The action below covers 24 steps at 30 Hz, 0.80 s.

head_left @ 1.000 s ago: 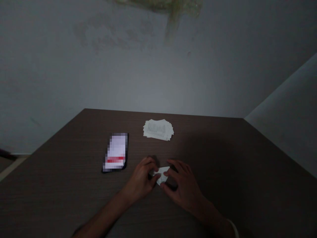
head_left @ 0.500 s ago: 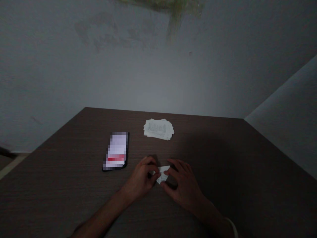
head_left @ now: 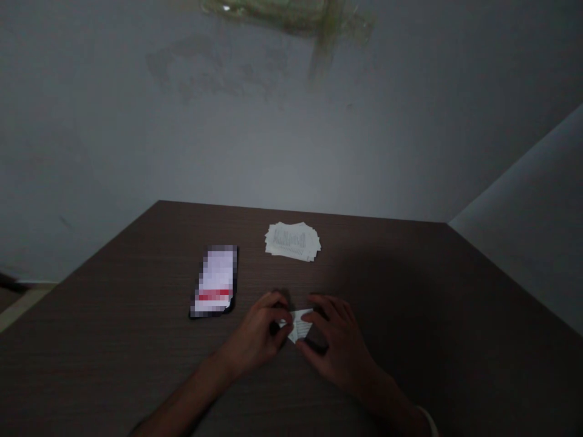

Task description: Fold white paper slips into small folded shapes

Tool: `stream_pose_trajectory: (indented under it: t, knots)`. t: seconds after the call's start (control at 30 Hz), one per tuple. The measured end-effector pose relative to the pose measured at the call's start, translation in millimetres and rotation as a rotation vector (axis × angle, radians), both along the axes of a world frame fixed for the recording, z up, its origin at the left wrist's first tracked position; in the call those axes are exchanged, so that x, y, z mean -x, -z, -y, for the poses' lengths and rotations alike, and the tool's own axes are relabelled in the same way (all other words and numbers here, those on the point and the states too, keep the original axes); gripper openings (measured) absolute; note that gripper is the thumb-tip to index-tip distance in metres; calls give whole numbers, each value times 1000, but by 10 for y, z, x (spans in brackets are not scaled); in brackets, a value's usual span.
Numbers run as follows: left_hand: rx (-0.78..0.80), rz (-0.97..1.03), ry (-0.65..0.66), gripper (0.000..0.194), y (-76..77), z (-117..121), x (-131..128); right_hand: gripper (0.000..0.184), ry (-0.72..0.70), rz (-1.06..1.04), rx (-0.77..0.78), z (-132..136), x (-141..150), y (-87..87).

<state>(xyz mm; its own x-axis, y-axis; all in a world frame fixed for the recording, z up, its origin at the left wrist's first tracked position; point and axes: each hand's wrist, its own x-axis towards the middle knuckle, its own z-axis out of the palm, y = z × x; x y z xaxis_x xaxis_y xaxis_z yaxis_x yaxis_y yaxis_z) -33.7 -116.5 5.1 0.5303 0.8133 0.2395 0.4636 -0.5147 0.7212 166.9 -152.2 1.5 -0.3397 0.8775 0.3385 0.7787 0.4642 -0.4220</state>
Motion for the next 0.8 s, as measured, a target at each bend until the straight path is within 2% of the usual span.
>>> stream_pose_trajectory:
  t: [0.17,0.4,0.8]
  knots:
    - [-10,11,5,13,28,-9,10,22,-123,18,9,-29,-10,5]
    - [-18,19,6,13,-24,5,-7,27,-132,21,43,-52,-22,-28]
    - [-31,18,17,11,0,5,5,23,-128,6,103,-65,-29,-56]
